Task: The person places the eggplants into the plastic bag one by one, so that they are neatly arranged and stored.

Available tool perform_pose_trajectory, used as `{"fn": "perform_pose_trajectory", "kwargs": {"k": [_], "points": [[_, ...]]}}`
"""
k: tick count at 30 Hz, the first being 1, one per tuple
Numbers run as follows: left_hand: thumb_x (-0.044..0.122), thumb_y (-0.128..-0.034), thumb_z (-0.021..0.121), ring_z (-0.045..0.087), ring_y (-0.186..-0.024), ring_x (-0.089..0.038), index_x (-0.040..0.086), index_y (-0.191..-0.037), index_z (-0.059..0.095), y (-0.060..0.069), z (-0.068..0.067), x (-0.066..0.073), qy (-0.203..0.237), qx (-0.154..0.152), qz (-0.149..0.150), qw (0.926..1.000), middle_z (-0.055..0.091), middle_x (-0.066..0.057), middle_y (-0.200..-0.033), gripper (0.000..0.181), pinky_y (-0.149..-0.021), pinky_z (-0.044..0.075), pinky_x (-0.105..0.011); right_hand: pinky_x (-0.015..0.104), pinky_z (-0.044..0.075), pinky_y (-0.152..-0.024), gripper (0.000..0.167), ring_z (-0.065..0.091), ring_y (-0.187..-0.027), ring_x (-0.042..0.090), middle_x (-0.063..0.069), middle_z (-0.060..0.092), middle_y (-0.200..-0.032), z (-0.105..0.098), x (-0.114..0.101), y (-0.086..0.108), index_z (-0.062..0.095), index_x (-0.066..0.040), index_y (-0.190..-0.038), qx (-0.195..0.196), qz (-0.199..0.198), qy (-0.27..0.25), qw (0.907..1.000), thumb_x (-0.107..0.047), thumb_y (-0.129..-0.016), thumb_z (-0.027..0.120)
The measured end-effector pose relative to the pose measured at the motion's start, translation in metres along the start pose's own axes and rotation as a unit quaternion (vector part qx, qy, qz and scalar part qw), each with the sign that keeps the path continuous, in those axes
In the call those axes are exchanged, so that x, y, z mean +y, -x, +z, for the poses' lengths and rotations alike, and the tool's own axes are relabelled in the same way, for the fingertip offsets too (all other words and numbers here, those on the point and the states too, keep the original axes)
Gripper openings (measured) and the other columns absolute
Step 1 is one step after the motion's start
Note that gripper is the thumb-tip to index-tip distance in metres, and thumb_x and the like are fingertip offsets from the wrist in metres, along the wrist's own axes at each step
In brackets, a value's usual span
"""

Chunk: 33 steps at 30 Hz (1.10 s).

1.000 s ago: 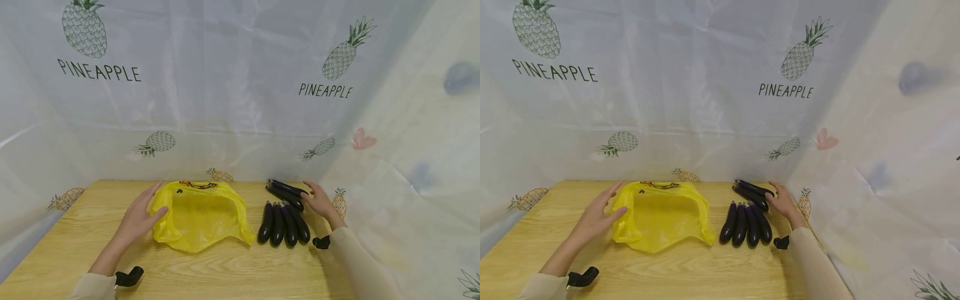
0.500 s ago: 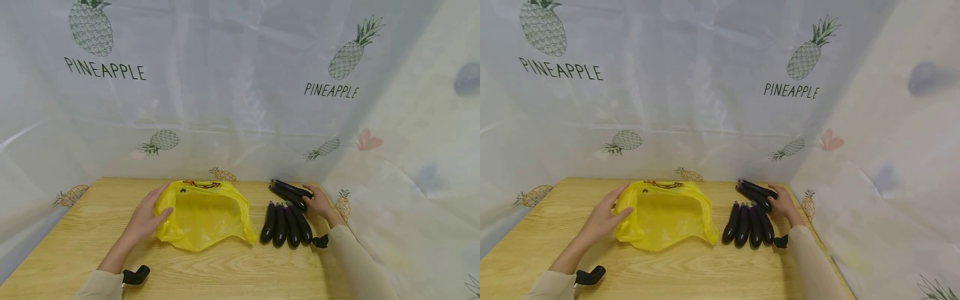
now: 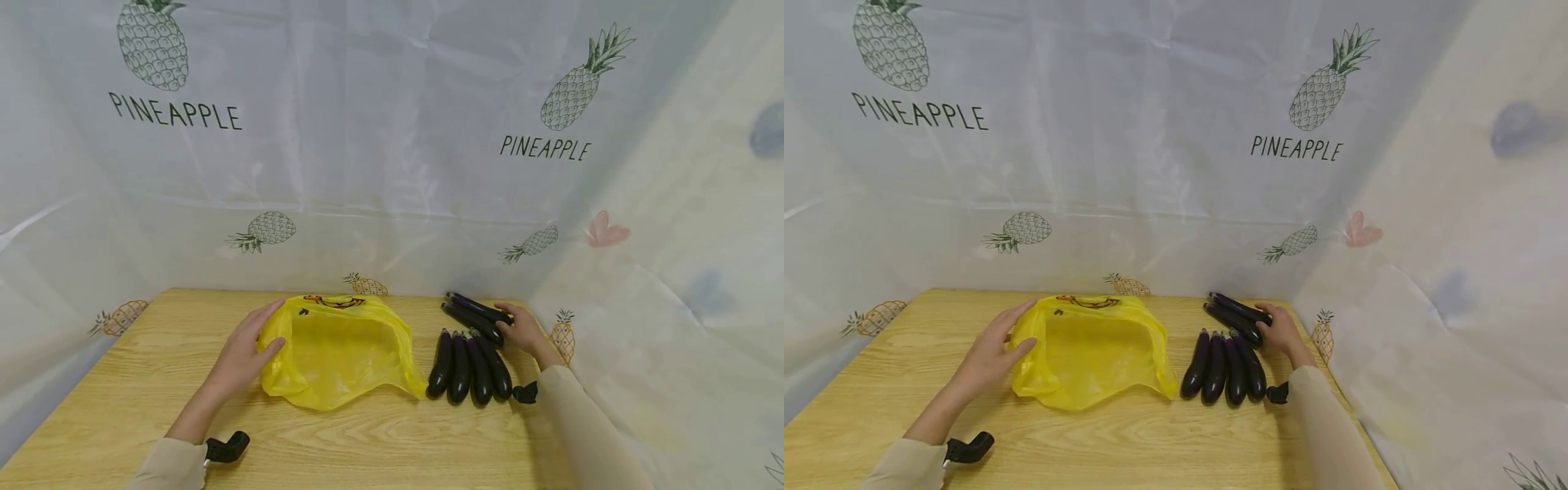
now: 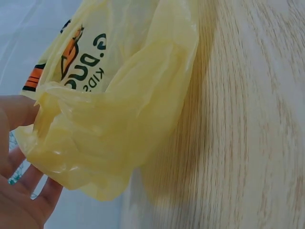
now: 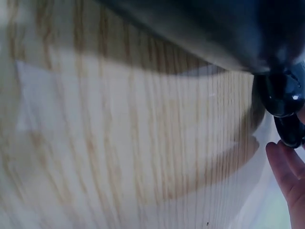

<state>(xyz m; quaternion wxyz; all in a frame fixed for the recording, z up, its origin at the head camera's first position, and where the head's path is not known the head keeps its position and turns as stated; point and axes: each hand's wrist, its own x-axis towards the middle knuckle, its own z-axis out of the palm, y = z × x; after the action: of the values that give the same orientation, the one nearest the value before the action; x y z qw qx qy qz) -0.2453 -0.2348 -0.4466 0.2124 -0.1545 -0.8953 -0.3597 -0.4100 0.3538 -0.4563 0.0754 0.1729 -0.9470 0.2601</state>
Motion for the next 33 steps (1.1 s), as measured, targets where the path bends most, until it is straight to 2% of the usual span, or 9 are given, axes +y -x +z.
{"fn": "perform_pose_trajectory", "kwargs": {"k": [8,12,20,33], "points": [[0.003,-0.1003,0.071,0.042,-0.146,-0.048,0.014,-0.165,0.04,-0.0002,0.0016,-0.0046,-0.01,-0.009,0.006,0.9999,0.045,-0.021,-0.161,0.073,-0.109,0.038,-0.074,0.066,0.052,-0.096,0.043,0.061,-0.117,0.056,0.037,0.056,-0.135,0.003,0.0007,-0.0003,0.057,0.01,-0.145,0.012,-0.001,0.003,0.9999,-0.002,-0.104,0.064],[0.004,-0.1009,0.071,0.044,-0.143,-0.05,0.017,-0.166,0.04,0.0005,0.0014,-0.0048,-0.015,-0.01,0.003,0.9998,0.048,-0.021,-0.159,0.073,-0.107,0.039,-0.075,0.065,0.053,-0.094,0.04,0.062,-0.113,0.054,0.036,0.06,-0.129,0.0036,0.0013,-0.0012,0.061,0.011,-0.14,0.021,-0.005,0.008,0.9997,-0.001,-0.102,0.065],[0.002,-0.0998,0.071,0.049,-0.138,-0.05,0.025,-0.168,0.037,0.0018,0.0008,-0.0017,-0.017,-0.013,-0.003,0.9998,0.053,-0.021,-0.155,0.079,-0.104,0.043,-0.074,0.066,0.051,-0.098,0.043,0.061,-0.12,0.055,0.034,0.06,-0.14,0.0041,0.0019,-0.0017,0.059,0.007,-0.145,0.004,0.01,0.028,0.9995,-0.006,-0.105,0.064],[0.001,-0.1003,0.069,0.051,-0.136,-0.048,0.024,-0.167,0.038,-0.0002,0.0015,-0.0018,-0.018,-0.014,-0.011,0.9997,0.055,-0.021,-0.151,0.077,-0.104,0.046,-0.071,0.065,0.055,-0.09,0.044,0.065,-0.111,0.055,0.038,0.062,-0.134,-0.002,-0.0031,-0.0021,0.058,0.008,-0.146,-0.019,0.016,0.034,0.9991,-0.006,-0.104,0.064]]}}
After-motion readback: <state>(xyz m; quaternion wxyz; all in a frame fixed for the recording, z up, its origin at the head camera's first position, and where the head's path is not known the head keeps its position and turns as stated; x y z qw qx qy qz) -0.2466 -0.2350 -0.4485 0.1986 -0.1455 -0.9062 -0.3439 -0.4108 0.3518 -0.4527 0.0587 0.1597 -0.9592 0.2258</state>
